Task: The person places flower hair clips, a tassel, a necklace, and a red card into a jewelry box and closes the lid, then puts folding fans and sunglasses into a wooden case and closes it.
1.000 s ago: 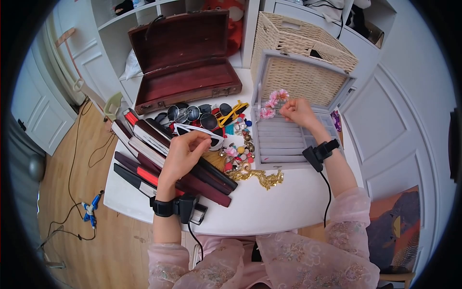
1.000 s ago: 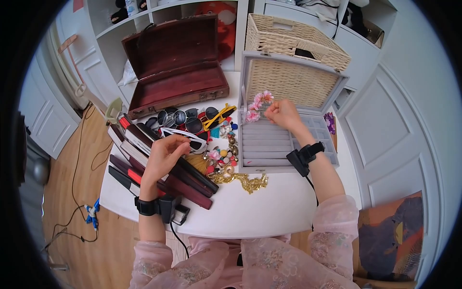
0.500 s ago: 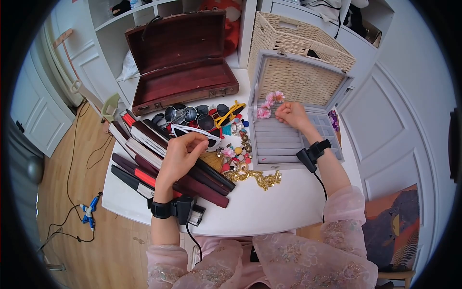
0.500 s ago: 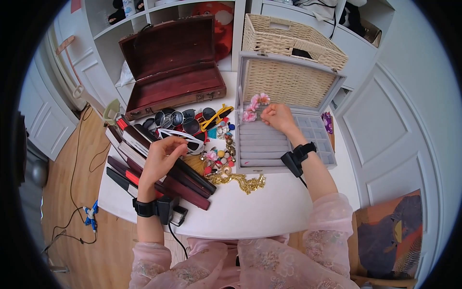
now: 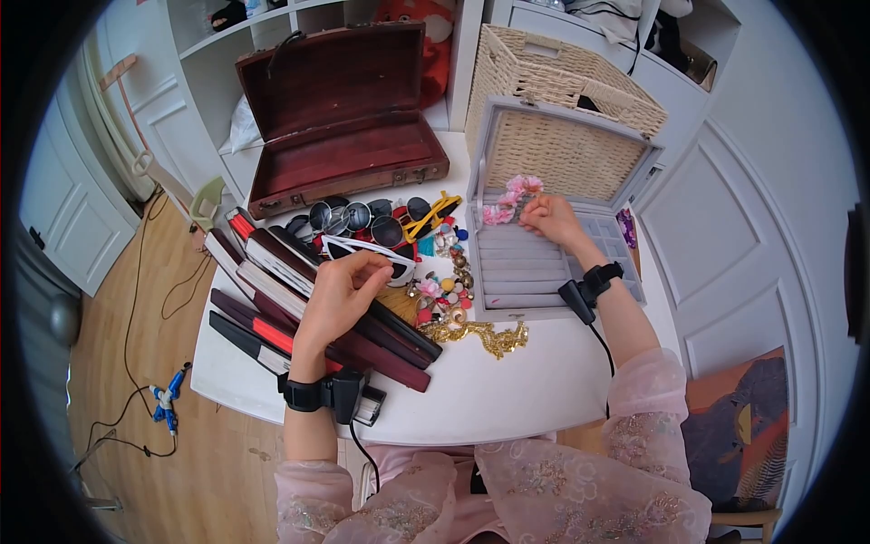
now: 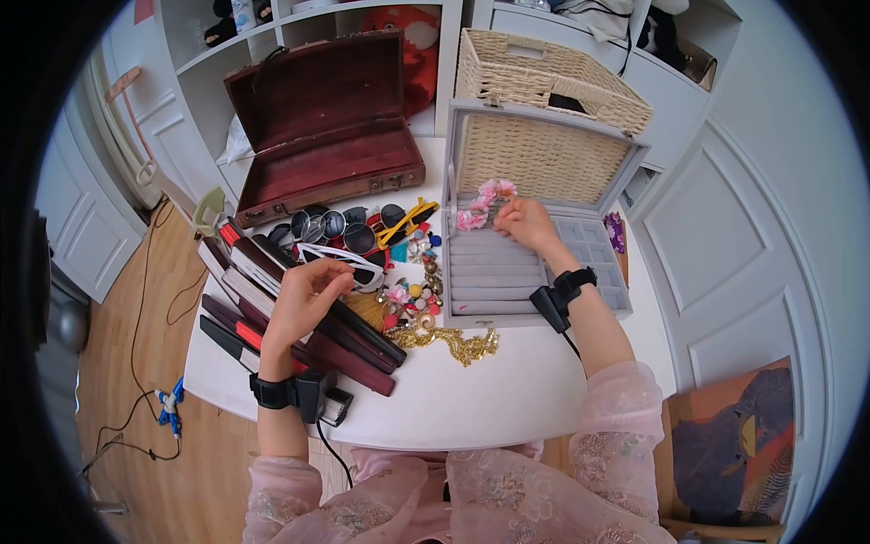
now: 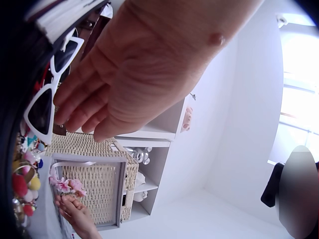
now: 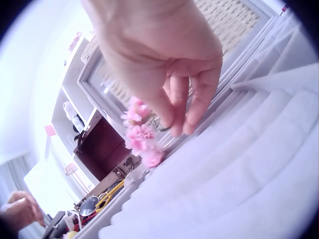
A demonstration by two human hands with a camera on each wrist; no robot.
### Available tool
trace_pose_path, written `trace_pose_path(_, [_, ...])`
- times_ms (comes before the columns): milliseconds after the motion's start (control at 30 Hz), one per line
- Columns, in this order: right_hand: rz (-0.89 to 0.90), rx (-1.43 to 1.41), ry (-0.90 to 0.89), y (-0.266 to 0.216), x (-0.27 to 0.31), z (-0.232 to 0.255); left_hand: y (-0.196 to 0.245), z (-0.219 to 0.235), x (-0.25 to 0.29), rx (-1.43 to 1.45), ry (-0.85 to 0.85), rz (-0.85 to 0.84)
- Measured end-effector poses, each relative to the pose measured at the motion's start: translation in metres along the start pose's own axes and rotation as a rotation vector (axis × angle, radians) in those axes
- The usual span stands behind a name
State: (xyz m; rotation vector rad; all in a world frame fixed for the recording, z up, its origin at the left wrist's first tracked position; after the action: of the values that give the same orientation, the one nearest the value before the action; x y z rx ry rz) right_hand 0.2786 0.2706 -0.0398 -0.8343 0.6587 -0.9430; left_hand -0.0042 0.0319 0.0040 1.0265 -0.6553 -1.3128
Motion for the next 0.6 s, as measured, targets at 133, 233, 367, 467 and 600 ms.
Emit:
trace_pose_path(133, [-0.079,-0.206,-0.036,-0.004,0.002,-0.001,0.0,0.0,0.0,-0.004,-0.002,0.0])
trace_pose_path(233, [-0.045,-0.095,-0.001,0.0,-0.001,0.001,-0.001,0.0,0.0,-0.021,0.002,-0.005])
trace_pose_path(367, [0.02,0.032,0.036,0.006,-0.004,0.002,0.0,0.0,0.0,-0.026,0.007,-0.011])
trace_pose_path(467, [0.092,0.408,0.052,0.003,-0.005,0.003,0.002,0.0,0.0,-0.035,0.007,-0.005])
trace_pose_path(600, [0.063,0.524,0.073,-0.004,-0.002,0.001,0.002,0.0,0.0,-0.041,0.007,-0.007])
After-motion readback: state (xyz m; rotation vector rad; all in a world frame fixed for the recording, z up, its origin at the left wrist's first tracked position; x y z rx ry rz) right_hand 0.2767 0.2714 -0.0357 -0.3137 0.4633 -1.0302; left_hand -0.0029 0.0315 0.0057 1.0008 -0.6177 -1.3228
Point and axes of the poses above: each hand's wrist, its own x-axis away from the middle knuckle, its own z-axis out of the back of the hand, y = z × x, the point moved 4 cm from there along -x, towards the middle knuckle, and after that the axes turned 8 degrees about z, right-handed, at the moved point
